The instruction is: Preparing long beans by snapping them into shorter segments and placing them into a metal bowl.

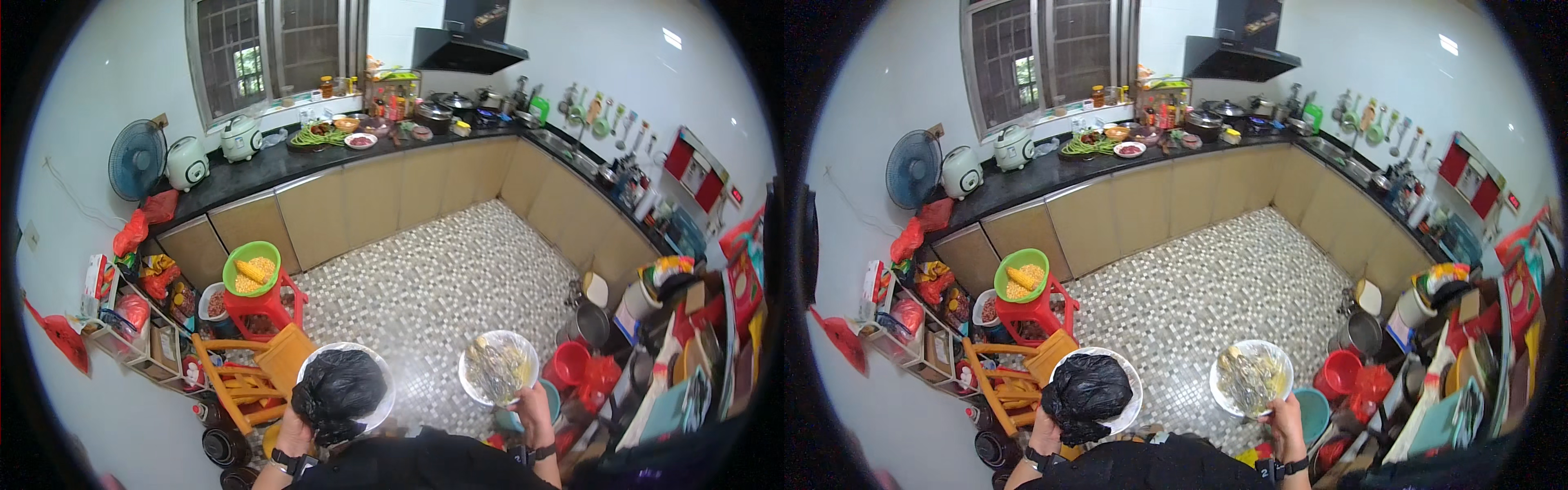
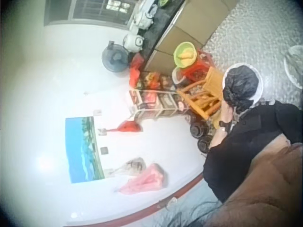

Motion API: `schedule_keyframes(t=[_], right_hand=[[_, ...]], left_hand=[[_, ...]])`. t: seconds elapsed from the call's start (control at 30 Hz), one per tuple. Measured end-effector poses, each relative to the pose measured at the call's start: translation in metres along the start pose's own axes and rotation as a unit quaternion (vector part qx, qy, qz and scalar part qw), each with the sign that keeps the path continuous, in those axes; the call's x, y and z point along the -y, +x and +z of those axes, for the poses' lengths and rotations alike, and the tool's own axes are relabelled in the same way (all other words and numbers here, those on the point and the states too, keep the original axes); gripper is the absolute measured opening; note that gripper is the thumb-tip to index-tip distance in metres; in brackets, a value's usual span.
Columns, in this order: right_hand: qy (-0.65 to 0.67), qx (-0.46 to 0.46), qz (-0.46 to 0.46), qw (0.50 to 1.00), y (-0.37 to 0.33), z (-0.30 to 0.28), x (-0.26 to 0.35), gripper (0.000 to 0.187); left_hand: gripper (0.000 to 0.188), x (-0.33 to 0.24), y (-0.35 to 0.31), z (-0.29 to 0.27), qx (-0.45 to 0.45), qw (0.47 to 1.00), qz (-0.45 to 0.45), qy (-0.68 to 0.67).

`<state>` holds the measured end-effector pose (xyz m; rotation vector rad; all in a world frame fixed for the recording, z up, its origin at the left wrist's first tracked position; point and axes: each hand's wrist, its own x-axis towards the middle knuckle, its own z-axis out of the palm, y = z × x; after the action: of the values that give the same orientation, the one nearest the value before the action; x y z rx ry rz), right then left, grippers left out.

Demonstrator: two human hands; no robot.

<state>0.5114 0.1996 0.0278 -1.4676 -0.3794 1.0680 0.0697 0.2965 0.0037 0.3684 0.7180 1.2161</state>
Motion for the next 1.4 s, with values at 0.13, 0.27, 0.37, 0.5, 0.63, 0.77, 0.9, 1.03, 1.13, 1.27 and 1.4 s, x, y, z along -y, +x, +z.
schedule_keyframes(t=[0.13, 0.27, 0.37, 0.5, 0.63, 0.77, 0.9, 1.03, 1.13, 1.27, 1.4], right_hand=[[0.036, -0.03, 0.002, 0.999, 0.062, 0.038, 0.032, 0.045], [0.023, -0.015, 0.017, 0.999, 0.148, 0.063, 0.049, 0.043], [0.033, 0.019, 0.007, 0.999, 0.236, 0.086, 0.061, 0.045], [0.001, 0.018, 0.031, 0.999, 0.333, 0.141, 0.086, 0.047], [-0.042, 0.088, 0.058, 0.994, 0.427, 0.222, 0.124, 0.046], [-0.092, 0.155, 0.073, 0.981, 0.521, 0.311, 0.125, 0.043], [-0.102, 0.246, 0.067, 0.962, 0.572, 0.43, 0.139, 0.036], [-0.128, 0.286, 0.077, 0.947, 0.615, 0.541, 0.138, 0.039], [-0.162, 0.305, 0.097, 0.933, 0.641, 0.618, 0.131, 0.037], [-0.176, 0.353, 0.11, 0.912, 0.664, 0.731, 0.141, 0.033], [-0.174, 0.398, 0.126, 0.892, 0.697, 0.827, 0.13, 0.027]], left_hand=[[0.038, -0.017, 0.091, 0.022, -0.005, 1.0, -0.026, -0.01], [0.037, -0.022, 0.182, 0.03, -0.002, 0.999, -0.017, 0.027], [0.04, -0.031, 0.24, 0.058, 0.01, 1.0, 0.0, 0.027], [0.045, -0.053, 0.307, 0.096, 0.003, 0.999, 0.029, 0.025], [0.046, -0.088, 0.346, 0.141, -0.069, 0.995, 0.046, 0.055], [0.046, -0.111, 0.388, 0.143, -0.128, 0.989, 0.056, 0.048], [0.044, -0.147, 0.448, 0.139, -0.14, 0.983, 0.115, 0.044], [0.044, -0.183, 0.502, 0.094, -0.175, 0.905, 0.196, 0.335], [0.047, -0.225, 0.542, 0.065, -0.156, 0.956, 0.171, 0.181], [0.05, -0.279, 0.602, 0.062, -0.114, 0.981, 0.142, -0.066], [0.053, -0.322, 0.648, 0.044, -0.128, 0.963, 0.234, 0.031]])
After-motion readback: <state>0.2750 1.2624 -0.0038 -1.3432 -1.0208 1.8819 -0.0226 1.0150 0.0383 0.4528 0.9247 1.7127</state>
